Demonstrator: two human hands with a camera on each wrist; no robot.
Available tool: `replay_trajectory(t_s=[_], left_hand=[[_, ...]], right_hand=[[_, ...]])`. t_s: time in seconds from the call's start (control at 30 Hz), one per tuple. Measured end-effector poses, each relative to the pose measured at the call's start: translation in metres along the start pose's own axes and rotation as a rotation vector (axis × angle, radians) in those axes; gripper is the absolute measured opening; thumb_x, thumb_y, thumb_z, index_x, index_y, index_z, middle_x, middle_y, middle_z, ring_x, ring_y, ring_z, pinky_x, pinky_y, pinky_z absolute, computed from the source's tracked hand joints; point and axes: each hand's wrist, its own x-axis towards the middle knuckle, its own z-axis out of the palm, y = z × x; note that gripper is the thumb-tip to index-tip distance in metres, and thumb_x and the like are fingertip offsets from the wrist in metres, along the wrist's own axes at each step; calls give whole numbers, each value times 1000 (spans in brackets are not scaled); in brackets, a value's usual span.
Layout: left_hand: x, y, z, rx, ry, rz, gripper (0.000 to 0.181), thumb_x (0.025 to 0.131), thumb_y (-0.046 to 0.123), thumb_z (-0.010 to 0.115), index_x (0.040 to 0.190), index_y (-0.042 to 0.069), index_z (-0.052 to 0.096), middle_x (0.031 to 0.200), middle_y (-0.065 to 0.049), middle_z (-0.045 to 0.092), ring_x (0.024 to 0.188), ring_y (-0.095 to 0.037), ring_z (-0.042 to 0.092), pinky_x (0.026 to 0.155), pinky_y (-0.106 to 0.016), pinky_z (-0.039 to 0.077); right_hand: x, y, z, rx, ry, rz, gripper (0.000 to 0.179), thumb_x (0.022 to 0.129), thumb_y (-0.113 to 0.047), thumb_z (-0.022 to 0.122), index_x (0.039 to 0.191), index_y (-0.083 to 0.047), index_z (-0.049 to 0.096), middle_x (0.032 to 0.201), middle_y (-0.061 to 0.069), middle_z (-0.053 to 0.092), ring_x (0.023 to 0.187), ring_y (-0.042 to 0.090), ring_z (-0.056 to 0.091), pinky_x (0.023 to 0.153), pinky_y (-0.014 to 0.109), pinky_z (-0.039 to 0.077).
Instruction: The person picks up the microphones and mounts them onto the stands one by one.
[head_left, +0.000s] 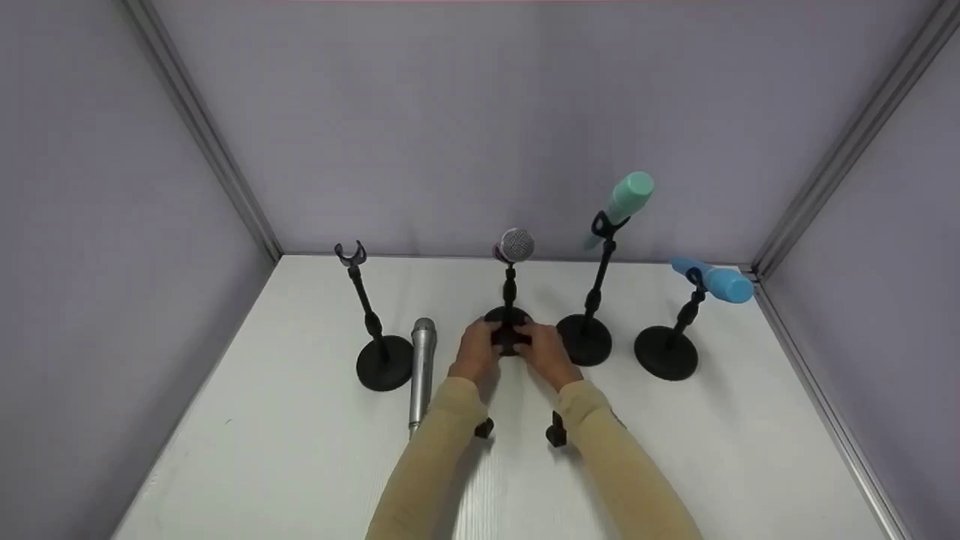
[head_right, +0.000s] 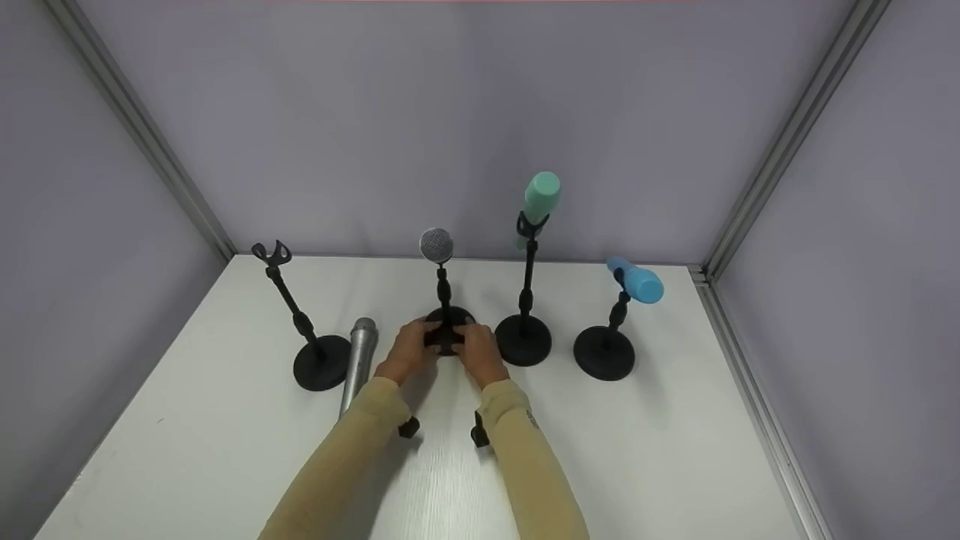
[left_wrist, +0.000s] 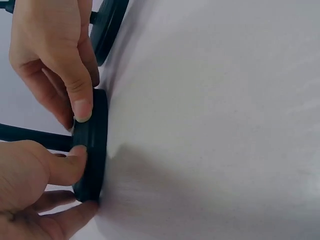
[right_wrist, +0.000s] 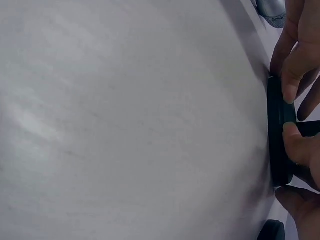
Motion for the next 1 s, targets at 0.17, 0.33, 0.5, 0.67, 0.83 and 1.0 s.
replay_trajectory(t_s=[0.17,0.33,0.5,0.67,0.83,1.0], left_hand=[[-16,2,-3,290,69,170,42,92,-2,70,134,8,68,131,-16,68,123,-32,66,103,-45,55],[-41,10,-18,392,163,247,44,92,9,74,136,8,67,133,-19,68,116,-41,67,83,-56,61],[-71,10,-41,431,219,313,46,89,14,78,133,7,68,133,-24,67,117,-44,67,84,-56,61],[-98,-4,-62,396,245,308,44,88,15,78,130,6,70,132,-25,68,117,-44,67,85,-57,60],[-119,-19,-83,359,258,244,44,89,15,77,131,6,69,133,-22,68,116,-44,68,82,-58,60],[-136,-33,-104,329,266,163,44,91,13,76,133,6,68,137,-21,66,121,-43,65,85,-58,60]], right_hand=[[-11,-13,-5,-27,21,-13,29,98,-8,68,125,3,71,126,22,72,120,40,67,102,51,55],[-20,-30,-17,-5,62,-15,31,96,-13,72,124,-2,73,128,21,71,120,40,68,101,53,56],[-30,-43,-30,9,17,-15,33,95,-14,73,125,-2,72,129,19,72,120,38,68,100,53,56],[-40,-53,-37,22,-8,-6,34,94,-13,73,126,0,71,129,18,72,121,37,68,102,52,55],[-47,-64,-38,14,0,-33,35,93,-11,74,126,1,70,129,19,72,120,37,68,102,52,55],[-49,-79,-35,11,-19,-71,37,93,-12,74,128,0,70,130,18,71,121,38,68,101,52,56]])
